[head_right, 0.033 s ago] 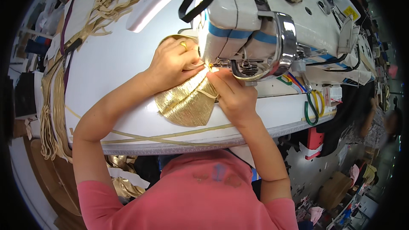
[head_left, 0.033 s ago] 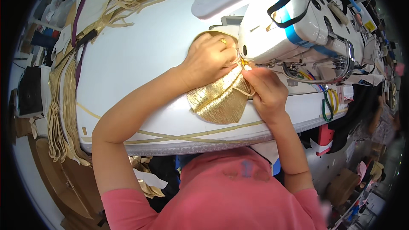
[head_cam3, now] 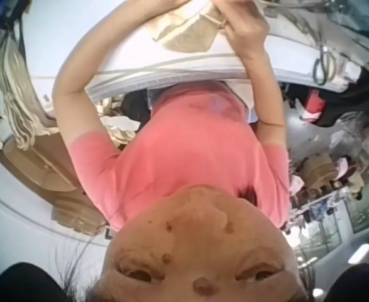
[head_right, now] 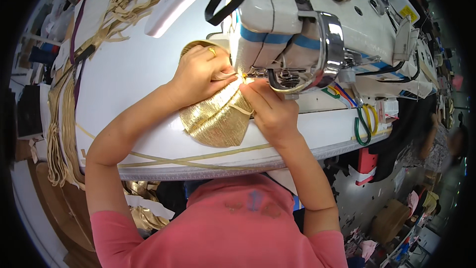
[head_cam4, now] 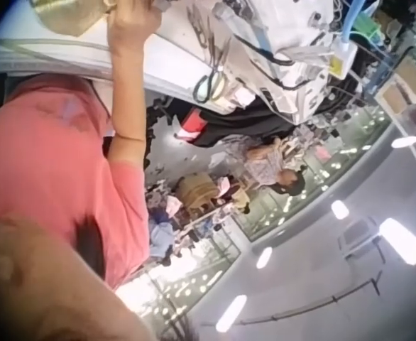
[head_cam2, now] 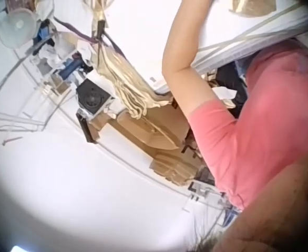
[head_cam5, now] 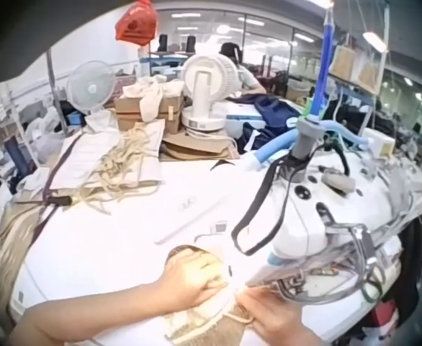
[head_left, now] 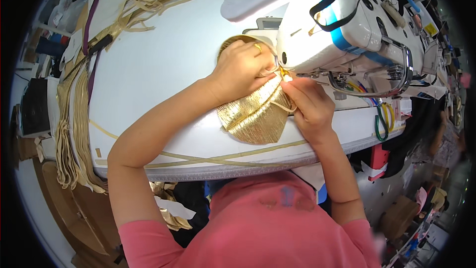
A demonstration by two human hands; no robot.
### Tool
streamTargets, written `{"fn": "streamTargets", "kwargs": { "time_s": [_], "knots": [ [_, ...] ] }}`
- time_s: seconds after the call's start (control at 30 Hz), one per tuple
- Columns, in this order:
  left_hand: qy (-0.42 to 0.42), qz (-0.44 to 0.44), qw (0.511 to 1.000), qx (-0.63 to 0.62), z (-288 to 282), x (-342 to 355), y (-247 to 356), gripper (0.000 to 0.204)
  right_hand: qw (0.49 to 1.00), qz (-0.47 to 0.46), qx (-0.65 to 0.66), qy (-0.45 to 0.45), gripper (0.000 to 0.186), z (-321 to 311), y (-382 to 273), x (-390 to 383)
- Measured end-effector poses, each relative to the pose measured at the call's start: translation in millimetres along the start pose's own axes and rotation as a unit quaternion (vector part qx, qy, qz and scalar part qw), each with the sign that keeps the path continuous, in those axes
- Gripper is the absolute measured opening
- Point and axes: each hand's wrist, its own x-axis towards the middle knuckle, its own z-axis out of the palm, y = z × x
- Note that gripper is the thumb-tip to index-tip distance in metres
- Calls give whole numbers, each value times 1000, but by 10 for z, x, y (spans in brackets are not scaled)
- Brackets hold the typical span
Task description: Sewing pieces of gold-colored fabric together using an industrial sewing machine.
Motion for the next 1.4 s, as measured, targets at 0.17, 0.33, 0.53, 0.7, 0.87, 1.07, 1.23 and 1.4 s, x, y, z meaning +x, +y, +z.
{"fn": "streamTargets", "kwargs": {
  "time_s": [0.17, 0.33, 0.53, 0.7, 0.87, 1.07, 1.23, 1.4],
  "knots": [
    [16, 118, 988, 102, 56, 57, -108, 10, 995, -101, 0, -24, 38, 51, -30, 15],
    [-12, 219, 964, 151, -3, 35, -133, 7, 991, -110, -3, -80, 37, -76, 112, 0],
    [-64, 253, 951, 167, -139, 74, -63, 9, 993, -108, 42, 0, 40, -127, 232, -20],
    [-77, 37, 988, 127, -118, -103, 405, 27, 977, -170, 103, -81, 38, -81, 140, -49],
    [-129, 99, 985, 48, -89, -266, 142, 34, 989, -26, 111, -90, 27, -102, 291, -99],
    [-183, 147, 972, -20, -226, -84, -43, 37, 957, 241, 146, -64, 31, 171, 304, -26],
    [-152, 75, 983, -72, -164, -125, 69, 33, 957, 244, 153, -30, 24, 292, 392, -41],
    [-160, 83, 980, -80, -148, -156, 87, 38, 967, 224, 120, -30, 17, 311, 288, 9]
  ]
}}
